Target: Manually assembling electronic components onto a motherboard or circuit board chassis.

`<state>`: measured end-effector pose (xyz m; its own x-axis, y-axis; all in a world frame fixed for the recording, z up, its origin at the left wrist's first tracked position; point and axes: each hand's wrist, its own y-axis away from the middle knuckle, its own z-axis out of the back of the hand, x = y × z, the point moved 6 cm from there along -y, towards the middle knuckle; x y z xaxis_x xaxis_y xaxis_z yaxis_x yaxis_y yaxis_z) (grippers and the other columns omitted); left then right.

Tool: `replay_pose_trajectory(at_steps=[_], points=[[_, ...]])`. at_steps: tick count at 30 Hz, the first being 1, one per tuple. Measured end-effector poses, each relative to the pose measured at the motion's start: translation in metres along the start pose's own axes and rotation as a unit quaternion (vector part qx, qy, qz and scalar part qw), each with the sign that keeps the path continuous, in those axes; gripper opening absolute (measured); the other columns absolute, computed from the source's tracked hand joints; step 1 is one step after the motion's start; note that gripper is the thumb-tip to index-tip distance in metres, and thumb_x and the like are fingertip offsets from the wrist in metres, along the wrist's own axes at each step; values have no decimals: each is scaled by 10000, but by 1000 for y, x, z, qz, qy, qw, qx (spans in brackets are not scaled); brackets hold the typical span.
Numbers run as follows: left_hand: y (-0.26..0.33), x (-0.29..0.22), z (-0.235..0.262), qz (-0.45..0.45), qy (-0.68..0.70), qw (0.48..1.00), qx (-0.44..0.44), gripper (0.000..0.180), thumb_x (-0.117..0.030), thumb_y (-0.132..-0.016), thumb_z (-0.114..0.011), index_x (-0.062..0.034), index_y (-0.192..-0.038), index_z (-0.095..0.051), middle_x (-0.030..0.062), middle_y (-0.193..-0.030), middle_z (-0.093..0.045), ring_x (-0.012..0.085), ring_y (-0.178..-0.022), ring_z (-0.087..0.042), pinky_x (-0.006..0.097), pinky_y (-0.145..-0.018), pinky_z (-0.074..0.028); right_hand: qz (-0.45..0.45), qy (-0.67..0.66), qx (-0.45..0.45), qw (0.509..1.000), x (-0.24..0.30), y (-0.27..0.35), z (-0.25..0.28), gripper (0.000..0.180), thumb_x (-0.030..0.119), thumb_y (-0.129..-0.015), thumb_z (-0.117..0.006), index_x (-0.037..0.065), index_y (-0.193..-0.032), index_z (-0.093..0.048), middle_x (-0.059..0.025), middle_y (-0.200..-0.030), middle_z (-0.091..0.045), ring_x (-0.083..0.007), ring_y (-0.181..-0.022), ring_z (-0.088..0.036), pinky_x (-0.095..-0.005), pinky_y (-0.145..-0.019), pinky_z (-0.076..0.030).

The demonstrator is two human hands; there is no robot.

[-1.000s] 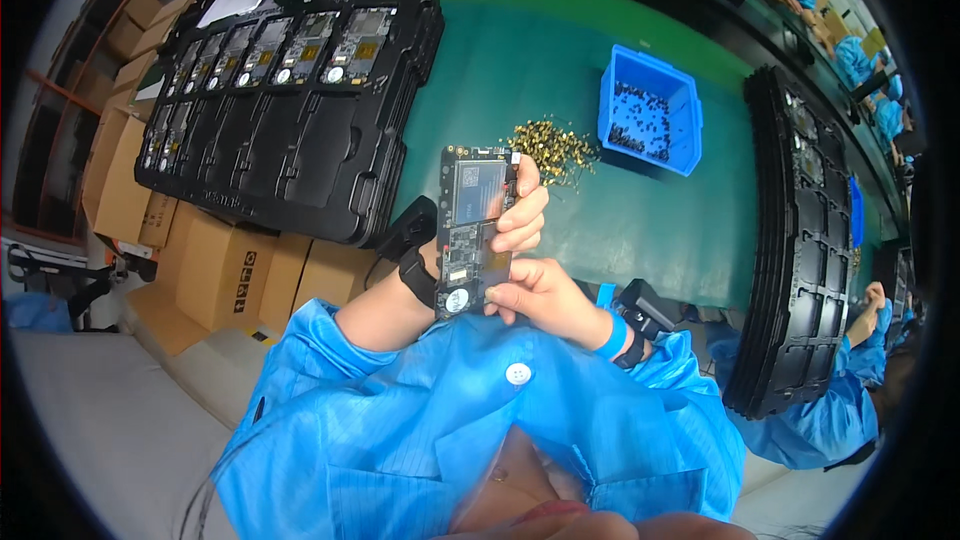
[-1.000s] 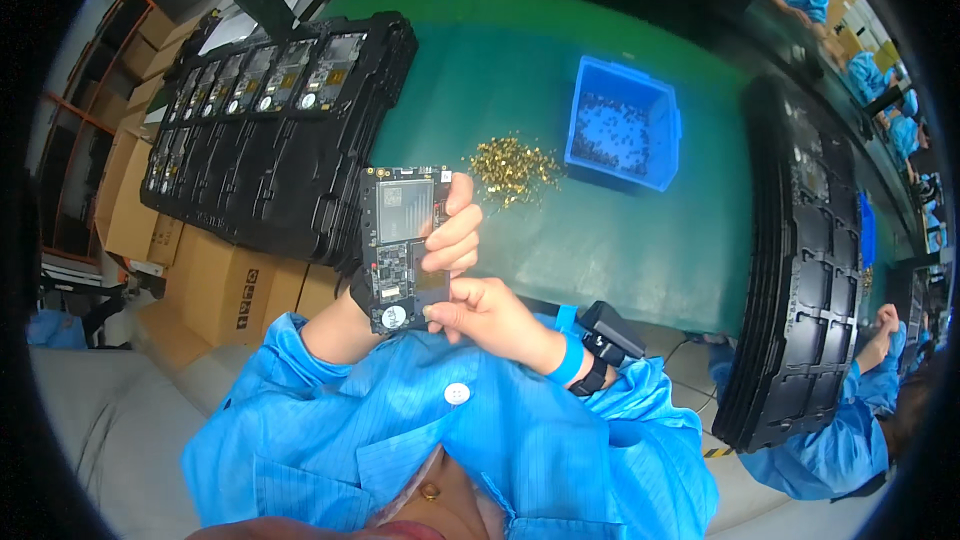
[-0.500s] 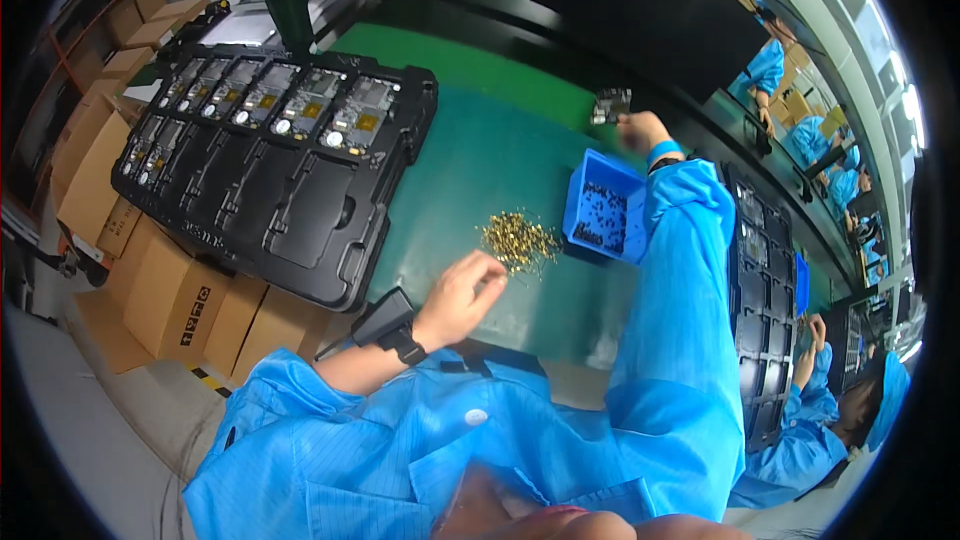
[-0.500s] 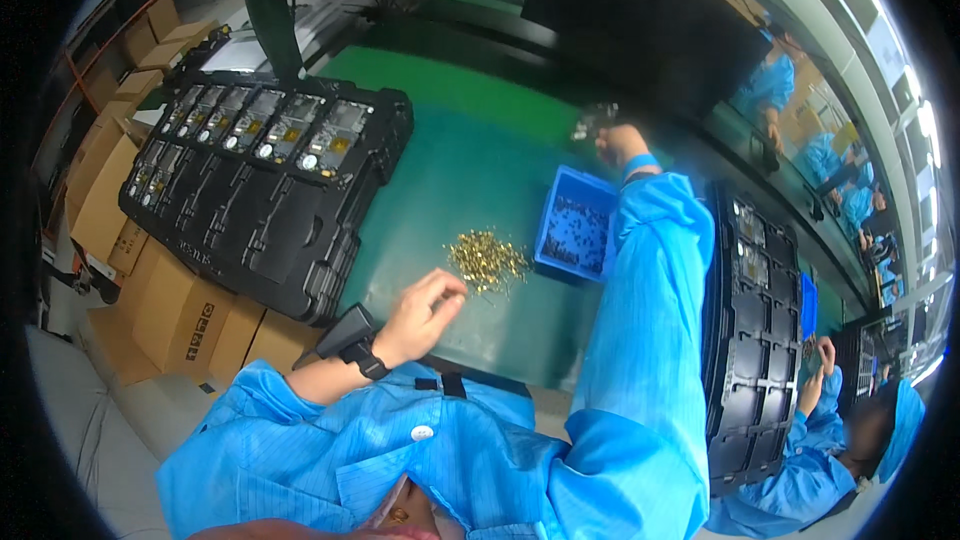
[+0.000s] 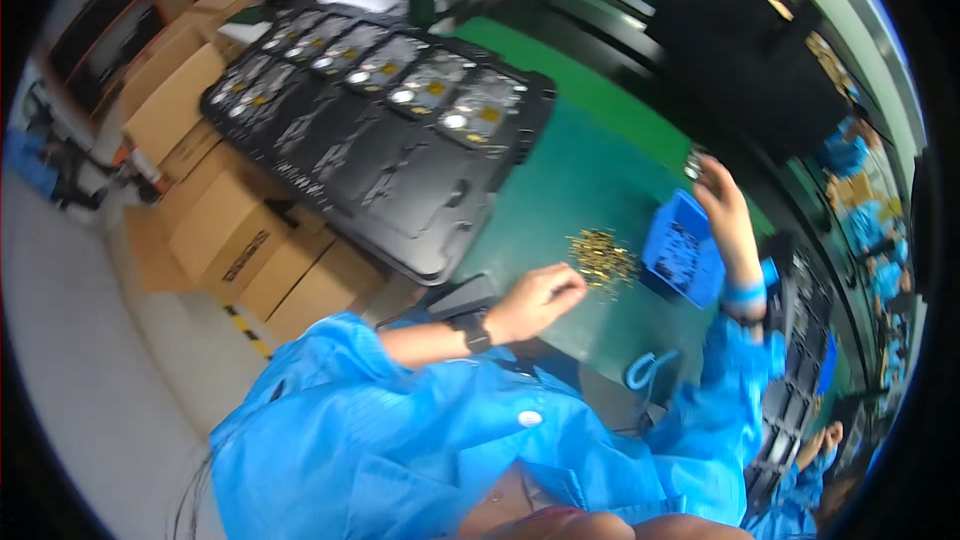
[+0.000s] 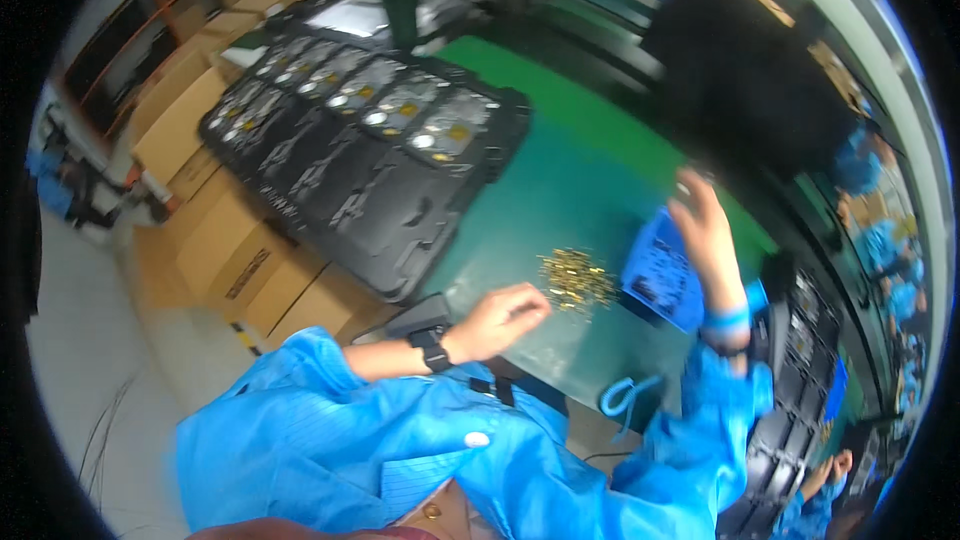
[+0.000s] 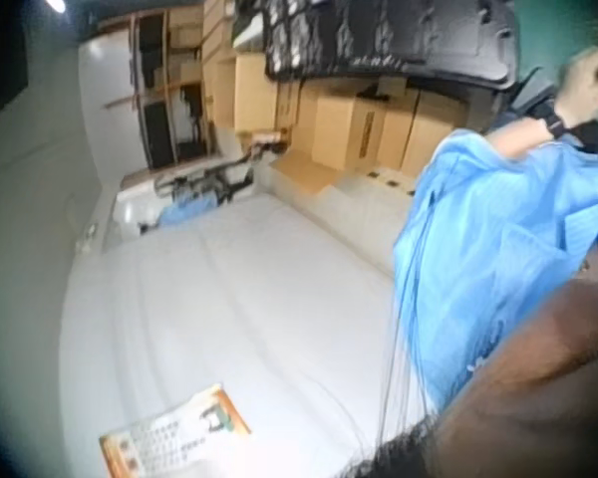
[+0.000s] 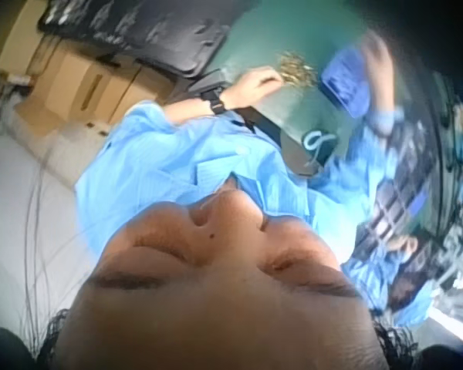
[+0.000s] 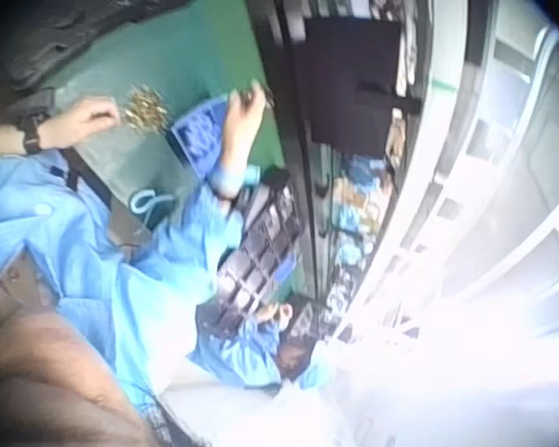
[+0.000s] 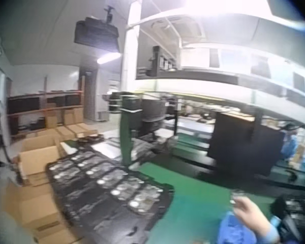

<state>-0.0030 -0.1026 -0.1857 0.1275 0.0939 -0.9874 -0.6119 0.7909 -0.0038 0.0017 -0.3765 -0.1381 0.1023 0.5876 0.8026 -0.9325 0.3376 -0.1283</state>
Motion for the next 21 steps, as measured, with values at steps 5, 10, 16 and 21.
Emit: replay_pose_trajectory(at_steps=[5,10,16,21], points=[[32,-64,-35,-25,96,939,329,200,-198,-884,-490,-25,-971,-539,71,-867,-574,175,-809,-558,313,-732,-436,40,64,210,975,134,149,-11,454,69,-648,-668,29,-1079,-531,-161,-1158,-495,-332,-1108,-454,-385,-936,-366],[9,-108,53,-73,-43,917,389,279,-197,-822,-563,-22,-1040,-551,115,-1006,-584,249,-931,-562,355,-830,-436,-90,65,52,992,100,198,-23,394,24,-658,-648,5,-1034,-531,-165,-1108,-501,-335,-1087,-449,-394,-914,-367],[-80,6,288,94,-545,790,-266,436,-296,-778,-554,19,-1078,-517,221,-1112,-514,355,-1047,-482,403,-883,-398,-43,205,-99,973,57,207,-19,258,-12,-676,-611,5,-924,-545,-150,-1030,-512,-339,-1021,-474,-407,-885,-370],[-54,107,375,172,-573,723,-346,448,-370,-857,-436,4,-1092,-510,211,-1153,-500,375,-1069,-466,438,-924,-357,-28,248,-101,963,51,213,-18,222,1,-678,-606,14,-890,-543,-136,-978,-519,-326,-979,-484,-411,-867,-364]])
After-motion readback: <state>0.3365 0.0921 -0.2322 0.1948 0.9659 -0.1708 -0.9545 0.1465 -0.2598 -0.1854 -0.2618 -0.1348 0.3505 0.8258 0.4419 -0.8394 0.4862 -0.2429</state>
